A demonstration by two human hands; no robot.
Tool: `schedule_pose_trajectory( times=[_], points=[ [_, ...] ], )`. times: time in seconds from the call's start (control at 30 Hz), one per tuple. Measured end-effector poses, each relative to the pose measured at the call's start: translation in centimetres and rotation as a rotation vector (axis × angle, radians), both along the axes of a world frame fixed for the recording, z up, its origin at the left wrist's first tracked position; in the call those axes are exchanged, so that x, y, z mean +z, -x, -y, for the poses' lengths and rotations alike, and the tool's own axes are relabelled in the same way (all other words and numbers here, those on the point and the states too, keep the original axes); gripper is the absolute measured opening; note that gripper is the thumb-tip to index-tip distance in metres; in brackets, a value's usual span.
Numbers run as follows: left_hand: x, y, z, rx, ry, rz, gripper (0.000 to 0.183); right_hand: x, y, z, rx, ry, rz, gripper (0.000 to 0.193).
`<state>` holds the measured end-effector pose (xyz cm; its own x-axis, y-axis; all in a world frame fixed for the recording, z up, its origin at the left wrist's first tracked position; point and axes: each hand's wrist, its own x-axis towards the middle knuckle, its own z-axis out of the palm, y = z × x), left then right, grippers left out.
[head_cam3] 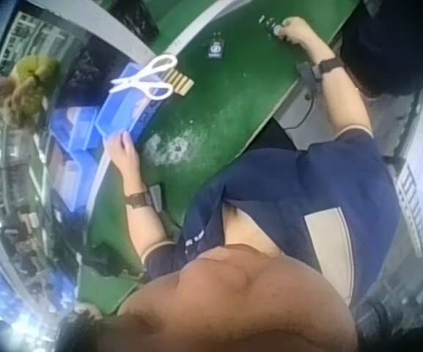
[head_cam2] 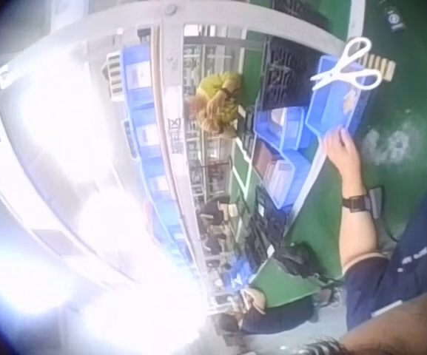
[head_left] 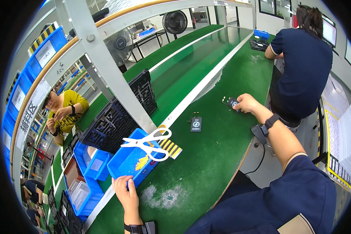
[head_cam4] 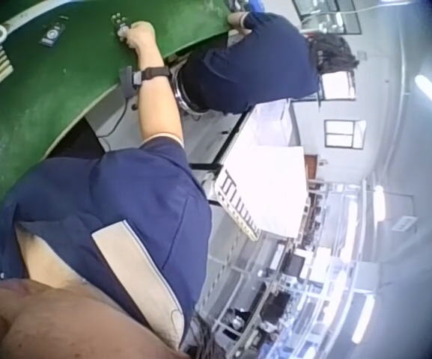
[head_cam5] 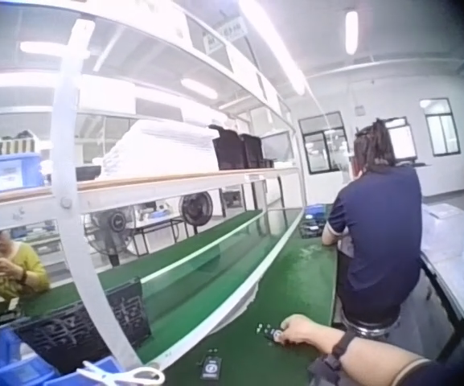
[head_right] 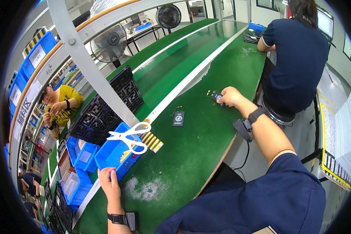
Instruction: Trimming labels or tape from electronic components using scissors on an assembly line.
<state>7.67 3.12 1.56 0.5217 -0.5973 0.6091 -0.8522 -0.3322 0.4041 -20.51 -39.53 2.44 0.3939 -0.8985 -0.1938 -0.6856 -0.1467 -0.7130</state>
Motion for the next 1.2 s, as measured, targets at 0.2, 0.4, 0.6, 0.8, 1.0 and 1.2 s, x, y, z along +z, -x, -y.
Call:
schedule_pose_trajectory(
  times=[0.2,0.4,0.6,0.8,1.0,1.2],
  points=[
    [0.5,0.4,-0.6,0.057,0.057,0.043,0.010,1.0,-5.3,-10.0,0.365,-0.499,0.716,0.013],
    [5.1,5.9,1.6,-0.238,0.119,-0.452,0.017,3.1,-10.2,-21.3,0.701,-0.698,0.846,0.017],
    [4.1,7.6,1.3,-0.268,0.451,-1.042,0.023,4.0,-13.5,-27.4,0.833,-0.788,0.805,0.022],
    [3.0,6.3,-0.4,-0.197,0.520,-1.195,0.020,3.4,-17.6,-21.3,0.778,0.889,0.520,0.027],
    [2.9,5.2,-1.0,-0.114,0.442,-1.173,0.018,2.8,-17.9,-19.5,0.808,0.820,0.307,0.037],
    [3.2,3.7,-2.1,-0.029,0.488,-1.221,0.019,5.2,-15.5,-21.5,0.927,0.114,0.369,0.061]
  ],
)
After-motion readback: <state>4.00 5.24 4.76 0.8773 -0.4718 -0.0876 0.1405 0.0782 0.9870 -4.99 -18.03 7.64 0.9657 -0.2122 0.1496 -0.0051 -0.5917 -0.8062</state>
